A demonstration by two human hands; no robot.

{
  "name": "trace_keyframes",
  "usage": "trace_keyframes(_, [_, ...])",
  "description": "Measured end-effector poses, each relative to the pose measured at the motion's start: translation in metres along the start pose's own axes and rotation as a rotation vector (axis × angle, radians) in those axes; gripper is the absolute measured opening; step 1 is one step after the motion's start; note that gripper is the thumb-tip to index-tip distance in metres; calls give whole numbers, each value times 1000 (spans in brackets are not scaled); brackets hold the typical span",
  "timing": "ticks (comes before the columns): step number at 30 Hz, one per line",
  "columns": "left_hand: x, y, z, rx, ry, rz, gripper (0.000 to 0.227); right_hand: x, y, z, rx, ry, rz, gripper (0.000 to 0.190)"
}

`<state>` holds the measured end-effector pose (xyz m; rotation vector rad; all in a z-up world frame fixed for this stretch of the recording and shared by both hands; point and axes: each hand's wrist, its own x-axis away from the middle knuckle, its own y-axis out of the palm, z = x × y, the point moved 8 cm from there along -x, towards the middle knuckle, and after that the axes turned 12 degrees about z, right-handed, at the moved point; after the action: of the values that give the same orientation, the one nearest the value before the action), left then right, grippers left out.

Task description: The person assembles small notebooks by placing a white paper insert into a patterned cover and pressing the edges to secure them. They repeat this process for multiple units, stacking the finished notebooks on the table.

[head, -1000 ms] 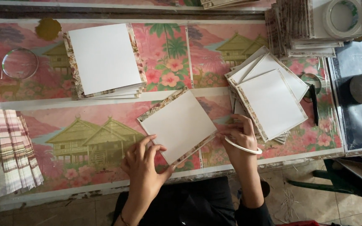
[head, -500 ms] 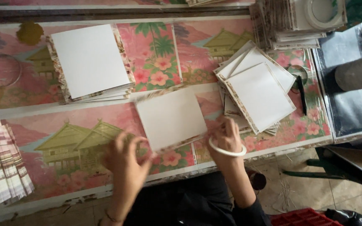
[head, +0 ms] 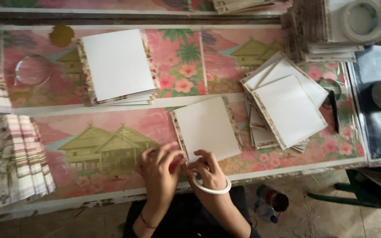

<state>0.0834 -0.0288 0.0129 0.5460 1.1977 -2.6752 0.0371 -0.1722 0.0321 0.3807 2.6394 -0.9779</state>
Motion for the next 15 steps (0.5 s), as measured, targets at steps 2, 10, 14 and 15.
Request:
trace_keyframes(2, [-11, -6, 2, 53, 47, 1, 11, 0, 2, 0, 22, -21, -1, 7])
trace_keyframes(10, [-15, -1, -1, 3, 184, -114, 23, 10, -11, -6, 25, -94, 11, 39])
trace_keyframes(14, [-14, 0, -2, -44, 148, -136, 36, 15, -17, 6, 56, -40, 116, 15])
trace_keyframes(15, [-12, 2, -4, -66, 133, -144, 39, 16, -17, 11, 83, -7, 127, 11])
